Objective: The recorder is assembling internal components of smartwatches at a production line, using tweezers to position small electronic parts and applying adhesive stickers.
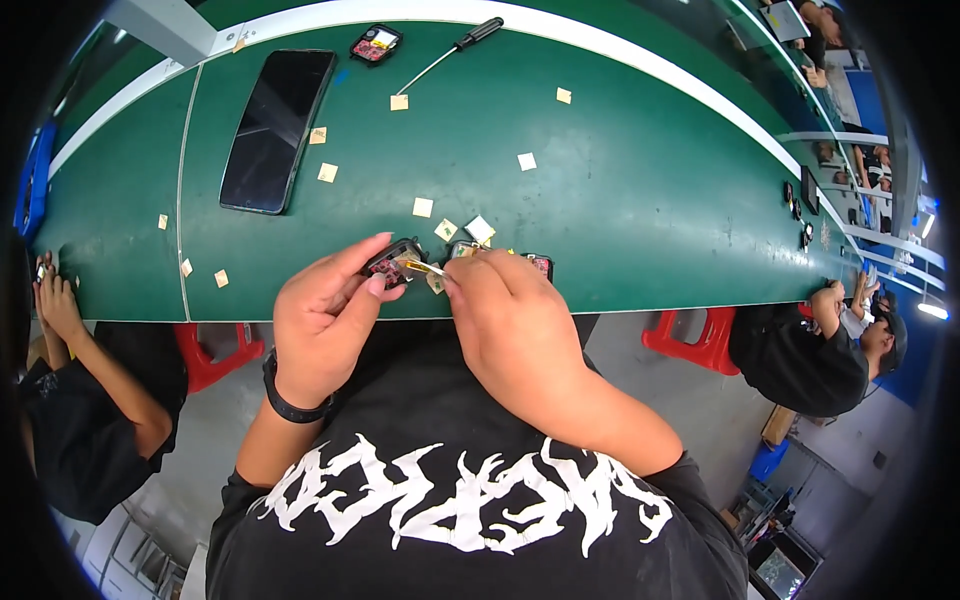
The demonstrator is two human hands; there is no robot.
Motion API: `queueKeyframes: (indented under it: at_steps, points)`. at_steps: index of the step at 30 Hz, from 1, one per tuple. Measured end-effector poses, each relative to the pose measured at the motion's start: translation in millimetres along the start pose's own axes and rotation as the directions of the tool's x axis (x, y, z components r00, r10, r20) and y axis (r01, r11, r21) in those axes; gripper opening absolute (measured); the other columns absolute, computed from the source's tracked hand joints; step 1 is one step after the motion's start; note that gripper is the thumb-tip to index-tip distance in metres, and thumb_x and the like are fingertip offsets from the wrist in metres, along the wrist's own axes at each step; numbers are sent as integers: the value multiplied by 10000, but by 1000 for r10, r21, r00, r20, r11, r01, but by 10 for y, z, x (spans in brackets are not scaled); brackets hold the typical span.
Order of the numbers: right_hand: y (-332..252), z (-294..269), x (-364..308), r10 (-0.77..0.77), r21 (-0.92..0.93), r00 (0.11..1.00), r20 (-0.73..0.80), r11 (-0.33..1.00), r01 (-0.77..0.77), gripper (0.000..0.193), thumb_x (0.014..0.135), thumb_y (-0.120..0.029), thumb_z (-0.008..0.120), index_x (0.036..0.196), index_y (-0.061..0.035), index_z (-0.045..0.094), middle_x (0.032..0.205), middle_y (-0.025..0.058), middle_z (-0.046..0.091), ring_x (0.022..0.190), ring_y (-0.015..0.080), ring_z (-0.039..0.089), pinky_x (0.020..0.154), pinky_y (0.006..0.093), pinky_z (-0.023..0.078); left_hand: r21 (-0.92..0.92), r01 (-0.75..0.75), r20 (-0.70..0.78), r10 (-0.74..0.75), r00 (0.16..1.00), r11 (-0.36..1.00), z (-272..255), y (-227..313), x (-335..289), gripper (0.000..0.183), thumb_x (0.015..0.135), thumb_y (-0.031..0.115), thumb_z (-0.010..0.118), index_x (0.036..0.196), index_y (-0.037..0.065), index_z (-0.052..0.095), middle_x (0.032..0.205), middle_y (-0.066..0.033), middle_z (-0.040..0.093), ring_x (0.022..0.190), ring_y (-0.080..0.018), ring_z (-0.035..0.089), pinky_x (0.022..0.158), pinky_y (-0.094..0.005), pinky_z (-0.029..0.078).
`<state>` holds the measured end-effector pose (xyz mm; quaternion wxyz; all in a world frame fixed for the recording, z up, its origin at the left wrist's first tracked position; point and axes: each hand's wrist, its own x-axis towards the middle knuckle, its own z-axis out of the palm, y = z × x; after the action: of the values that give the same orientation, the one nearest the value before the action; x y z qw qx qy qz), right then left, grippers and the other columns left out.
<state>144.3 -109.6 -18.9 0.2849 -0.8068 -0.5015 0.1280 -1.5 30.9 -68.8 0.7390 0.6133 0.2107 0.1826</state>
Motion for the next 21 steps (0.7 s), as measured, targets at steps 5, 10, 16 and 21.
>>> queueKeyframes:
  at_steps: [5,10,16,21]
  points:
    - [-5,84,-23,-27,-39,998,-51,999,25,136,872,3,692,1002,21,658,909,160,666,823,364,656,731,438,542,-90,-27,-48,22,999,996,61,-79,-14,358,977,-106,544,1333,-89,573,1207,-145,657,1088,-188,676,946,-329,583]
    - [-14,122,-7,-47,10,997,-64,999,48,127,873,12,684,998,22,662,883,160,664,801,363,650,717,435,537,-160,10,-55,-19,998,987,45,-51,-31,352,961,-115,550,1311,-83,577,1184,-136,667,1050,-165,680,908,-308,589]
    - [-19,111,23,-14,108,997,-81,994,23,107,882,15,686,986,13,662,877,153,659,763,364,646,682,421,529,-312,93,-47,-113,992,946,12,65,57,348,973,-91,530,1319,-81,561,1185,-130,666,1055,-158,674,922,-318,595]
    - [0,109,35,232,413,973,-13,887,-206,135,881,-20,736,997,-16,668,868,103,652,694,219,633,609,334,501,-373,170,-54,-205,977,912,10,110,101,337,992,-70,513,1326,-74,556,1174,-129,668,1063,-161,673,922,-324,599]
